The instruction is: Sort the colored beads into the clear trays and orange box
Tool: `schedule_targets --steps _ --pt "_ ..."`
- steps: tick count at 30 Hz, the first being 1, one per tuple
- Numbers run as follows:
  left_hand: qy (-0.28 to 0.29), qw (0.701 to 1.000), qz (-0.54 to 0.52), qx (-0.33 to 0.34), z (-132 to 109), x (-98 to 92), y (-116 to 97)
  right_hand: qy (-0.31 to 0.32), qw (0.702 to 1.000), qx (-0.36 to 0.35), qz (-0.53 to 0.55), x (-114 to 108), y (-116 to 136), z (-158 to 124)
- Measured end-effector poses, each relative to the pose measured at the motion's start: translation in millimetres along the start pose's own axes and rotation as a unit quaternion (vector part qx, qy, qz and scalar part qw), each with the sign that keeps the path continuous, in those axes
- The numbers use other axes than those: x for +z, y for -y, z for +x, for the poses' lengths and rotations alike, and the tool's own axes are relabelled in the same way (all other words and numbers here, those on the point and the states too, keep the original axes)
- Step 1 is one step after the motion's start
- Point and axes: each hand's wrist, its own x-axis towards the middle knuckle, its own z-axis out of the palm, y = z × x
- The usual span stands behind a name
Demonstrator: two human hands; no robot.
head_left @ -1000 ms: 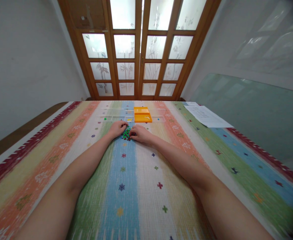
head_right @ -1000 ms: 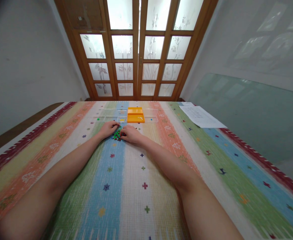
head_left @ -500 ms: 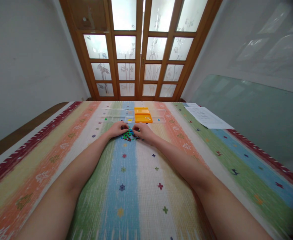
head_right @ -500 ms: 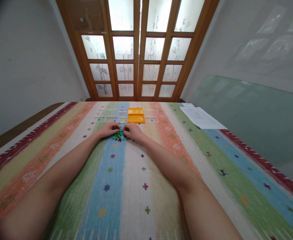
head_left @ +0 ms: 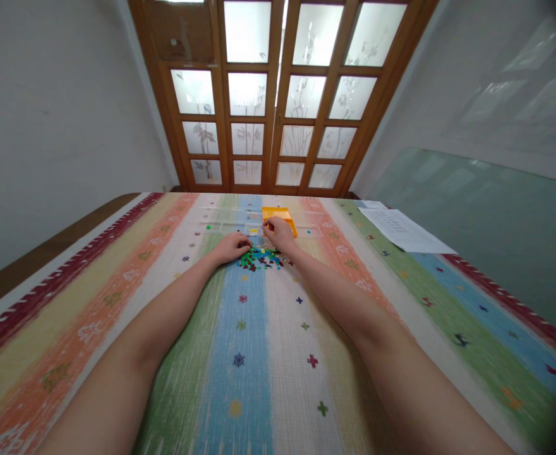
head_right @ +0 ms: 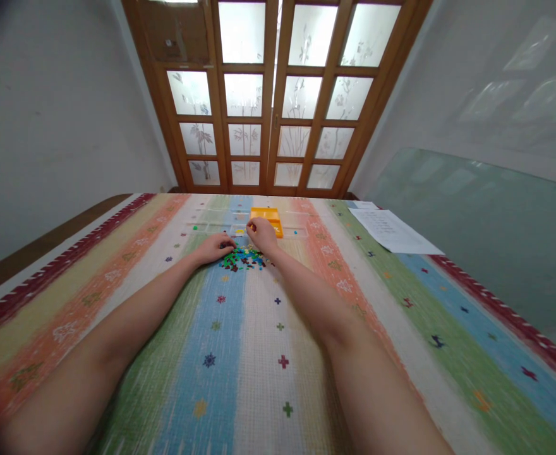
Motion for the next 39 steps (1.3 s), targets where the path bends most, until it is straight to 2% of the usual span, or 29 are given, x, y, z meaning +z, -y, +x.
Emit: schedule_targets --steps 2,7,14,21,27,33,39 --pt "0.003 1.000 0.014 0.004 0.4 -0.4 -1.9 0.000 1.000 0.023 -0.009 7.3 -1.6 7.5" --pt "0.006 1.000 0.024 0.018 0.1 -1.5 -2.3 0.051 0.997 0.059 -0.008 18.1 -11.8 14.5" --pt "0.010 0.999 -0.005 0.030 -1.5 -0.3 1.8 0.069 0.997 -0.019 -0.011 9.6 -19.0 0.4" --pt "0.001 1.000 0.005 0.019 -0.6 2.5 4.3 0.180 0.977 -0.108 -0.026 -4.1 -4.4 -5.3" --pt "-0.007 0.999 0.027 0.016 -0.7 2.6 3.5 0.223 0.964 -0.139 -0.047 -11.8 4.5 -8.5" --pt "-0.013 0.998 0.054 0.009 -0.1 3.3 3.9 0.235 0.963 -0.119 -0.060 -4.5 5.3 -10.6" --pt "-0.017 0.998 0.066 -0.012 0.1 2.7 3.5 0.217 0.970 -0.100 -0.036 4.4 2.8 -13.0"
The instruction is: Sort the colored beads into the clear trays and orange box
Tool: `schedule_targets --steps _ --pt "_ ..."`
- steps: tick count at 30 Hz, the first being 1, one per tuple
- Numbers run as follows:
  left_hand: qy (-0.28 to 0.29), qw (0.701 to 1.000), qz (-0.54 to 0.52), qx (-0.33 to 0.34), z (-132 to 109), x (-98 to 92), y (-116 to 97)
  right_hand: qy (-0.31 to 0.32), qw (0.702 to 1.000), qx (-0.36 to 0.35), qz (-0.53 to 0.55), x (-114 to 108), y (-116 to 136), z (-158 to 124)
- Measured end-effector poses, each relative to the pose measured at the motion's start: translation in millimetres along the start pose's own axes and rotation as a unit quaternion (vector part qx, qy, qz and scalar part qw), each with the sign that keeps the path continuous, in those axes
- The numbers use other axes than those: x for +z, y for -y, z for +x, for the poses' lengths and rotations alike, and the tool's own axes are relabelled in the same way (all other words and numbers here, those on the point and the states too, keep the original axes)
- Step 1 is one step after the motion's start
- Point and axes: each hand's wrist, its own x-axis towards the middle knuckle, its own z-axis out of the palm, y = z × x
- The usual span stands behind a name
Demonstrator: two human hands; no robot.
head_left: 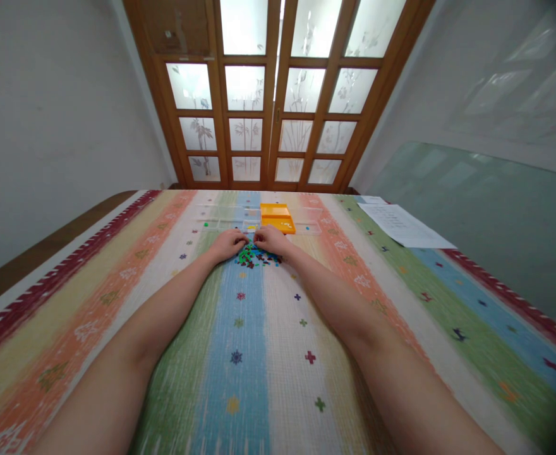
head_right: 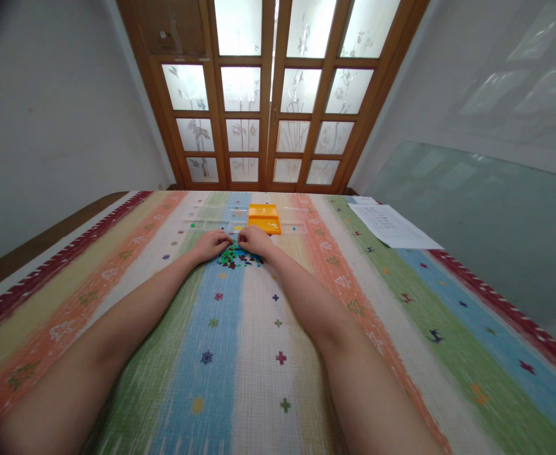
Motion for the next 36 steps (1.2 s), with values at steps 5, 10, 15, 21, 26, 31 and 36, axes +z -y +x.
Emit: schedule_targets --steps 5,10,15,21,26,31,36 --pt "-0.002 1.000 0.007 -0.006 -0.6 -0.9 -0.9 -0.075 0.993 0.066 0.066 1.9 1.4 -0.3" --pt "-0.001 1.000 0.003 -0.001 -0.6 -0.5 -0.7 -0.158 0.970 0.103 0.157 3.2 -2.1 0.7" --pt "0.003 1.000 -0.004 -0.005 -0.3 -1.7 -2.1 -0.204 0.950 0.112 0.207 2.2 -4.4 2.1" --pt "0.001 1.000 -0.005 -0.010 -0.6 -2.7 -3.9 -0.216 0.941 0.121 0.229 4.3 -5.8 4.3" --pt "-0.004 1.000 0.001 -0.010 -1.0 -2.0 -4.2 -0.205 0.936 0.143 0.249 11.2 -10.2 8.0" --pt "-0.001 1.000 0.007 -0.010 -1.0 -1.4 -3.4 -0.197 0.919 0.182 0.290 14.9 -12.6 12.2" --pt "0.000 1.000 0.007 -0.004 -1.1 -2.5 -4.6 -0.175 0.881 0.171 0.406 12.2 -5.6 13.3"
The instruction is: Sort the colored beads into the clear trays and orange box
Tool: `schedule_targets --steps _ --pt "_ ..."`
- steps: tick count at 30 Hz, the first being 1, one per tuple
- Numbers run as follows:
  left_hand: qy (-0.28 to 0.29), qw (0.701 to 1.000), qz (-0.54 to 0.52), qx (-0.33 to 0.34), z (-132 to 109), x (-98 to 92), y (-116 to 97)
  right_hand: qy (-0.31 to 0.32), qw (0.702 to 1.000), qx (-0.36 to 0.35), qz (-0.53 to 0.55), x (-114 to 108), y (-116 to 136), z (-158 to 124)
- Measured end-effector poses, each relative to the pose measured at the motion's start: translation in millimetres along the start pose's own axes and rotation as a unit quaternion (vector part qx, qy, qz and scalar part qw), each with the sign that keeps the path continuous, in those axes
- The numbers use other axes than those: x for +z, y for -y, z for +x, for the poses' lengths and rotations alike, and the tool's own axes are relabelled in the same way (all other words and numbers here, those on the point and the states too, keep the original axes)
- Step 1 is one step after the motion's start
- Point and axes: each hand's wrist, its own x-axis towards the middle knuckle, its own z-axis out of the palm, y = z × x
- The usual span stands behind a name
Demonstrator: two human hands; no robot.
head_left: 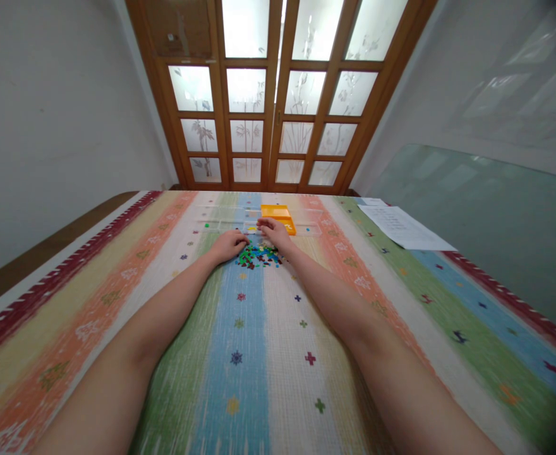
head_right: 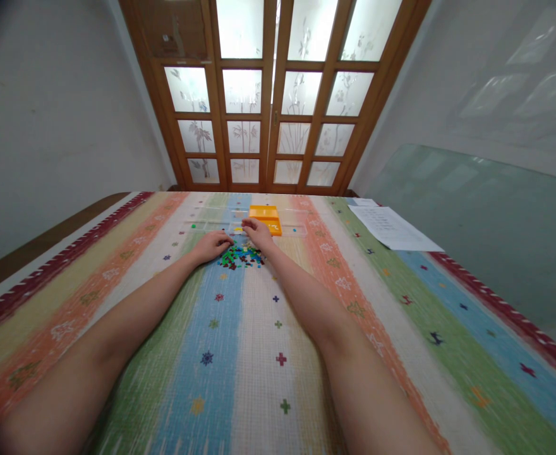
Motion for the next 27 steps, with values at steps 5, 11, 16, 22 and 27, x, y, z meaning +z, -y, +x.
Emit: schedule_targets --steps 5,11,16,22,27 --pt "0.004 1.000 -0.004 -0.002 0.1 -0.9 -2.1 0.003 1.000 0.020 0.019 1.2 5.6 -3.8" --pt "-0.018 0.999 0.014 -0.034 -0.6 1.2 0.0 -0.044 0.998 0.002 -0.033 -5.0 -3.1 0.1" --pt "-0.001 0.999 0.041 -0.020 0.7 4.3 2.0 -0.058 0.996 -0.025 -0.067 -6.9 -9.0 1.5" --pt "-0.017 0.998 0.043 -0.037 0.2 5.4 -0.7 -0.050 0.994 -0.035 -0.095 -4.9 -14.2 1.9" --pt "-0.029 0.997 0.050 -0.052 -1.1 3.1 -1.4 -0.043 0.993 -0.053 -0.096 -2.8 -18.8 2.4"
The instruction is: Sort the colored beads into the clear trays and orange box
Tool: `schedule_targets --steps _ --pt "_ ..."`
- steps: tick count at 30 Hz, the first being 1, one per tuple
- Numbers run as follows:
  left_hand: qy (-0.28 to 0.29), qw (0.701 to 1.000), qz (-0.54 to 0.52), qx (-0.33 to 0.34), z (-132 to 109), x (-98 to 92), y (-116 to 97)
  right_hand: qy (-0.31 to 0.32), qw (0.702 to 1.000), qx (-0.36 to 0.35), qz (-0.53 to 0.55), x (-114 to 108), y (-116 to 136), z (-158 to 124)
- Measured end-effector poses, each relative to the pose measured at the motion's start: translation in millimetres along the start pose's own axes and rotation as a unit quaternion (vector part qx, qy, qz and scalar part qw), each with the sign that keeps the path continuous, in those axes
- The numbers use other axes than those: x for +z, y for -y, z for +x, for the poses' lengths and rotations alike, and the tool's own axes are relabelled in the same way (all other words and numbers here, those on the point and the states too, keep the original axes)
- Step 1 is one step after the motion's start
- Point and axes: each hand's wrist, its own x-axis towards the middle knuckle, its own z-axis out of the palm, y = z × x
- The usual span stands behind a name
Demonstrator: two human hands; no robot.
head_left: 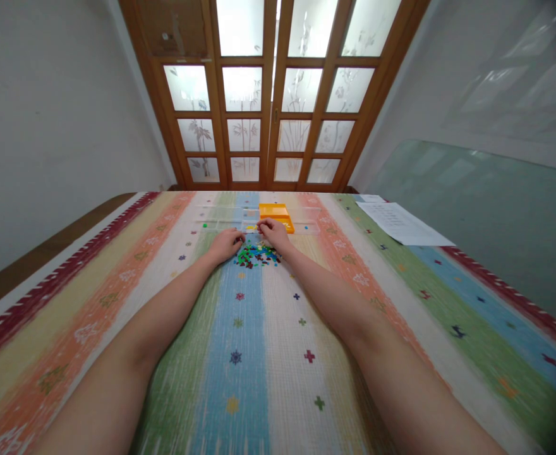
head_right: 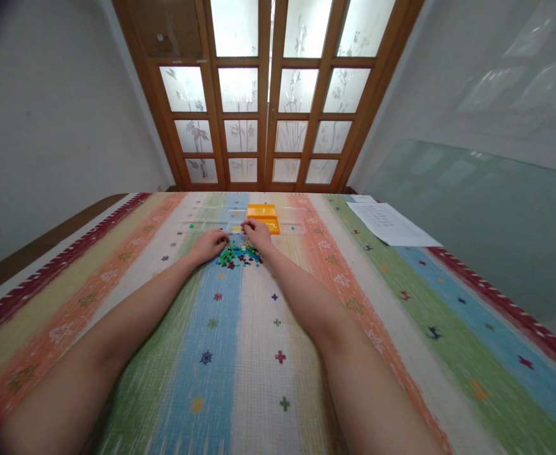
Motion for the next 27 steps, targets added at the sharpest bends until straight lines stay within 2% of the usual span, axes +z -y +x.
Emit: schedule_targets --steps 10,14,17,20,23,27 --pt "-0.001 1.000 0.005 -0.028 -0.4 -1.7 -1.3 0.003 1.000 0.009 0.004 1.5 5.3 -2.0" --pt "-0.031 0.999 -0.019 -0.035 -0.4 0.4 2.0 0.006 1.000 0.011 0.002 0.9 5.8 -2.9" --pt "-0.072 0.991 -0.087 -0.070 3.0 5.4 9.4 0.007 1.000 0.012 -0.003 0.2 6.1 -3.4" --pt "-0.125 0.958 -0.214 -0.142 9.2 9.6 19.1 0.008 1.000 0.009 -0.002 -0.4 7.3 -3.9" --pt "-0.178 0.900 -0.337 -0.211 15.0 7.5 27.8 0.010 1.000 0.013 0.000 0.1 8.5 -4.4" --pt "-0.247 0.836 -0.412 -0.266 17.4 -5.4 40.1 0.015 1.000 0.019 0.000 1.4 7.5 -4.1"
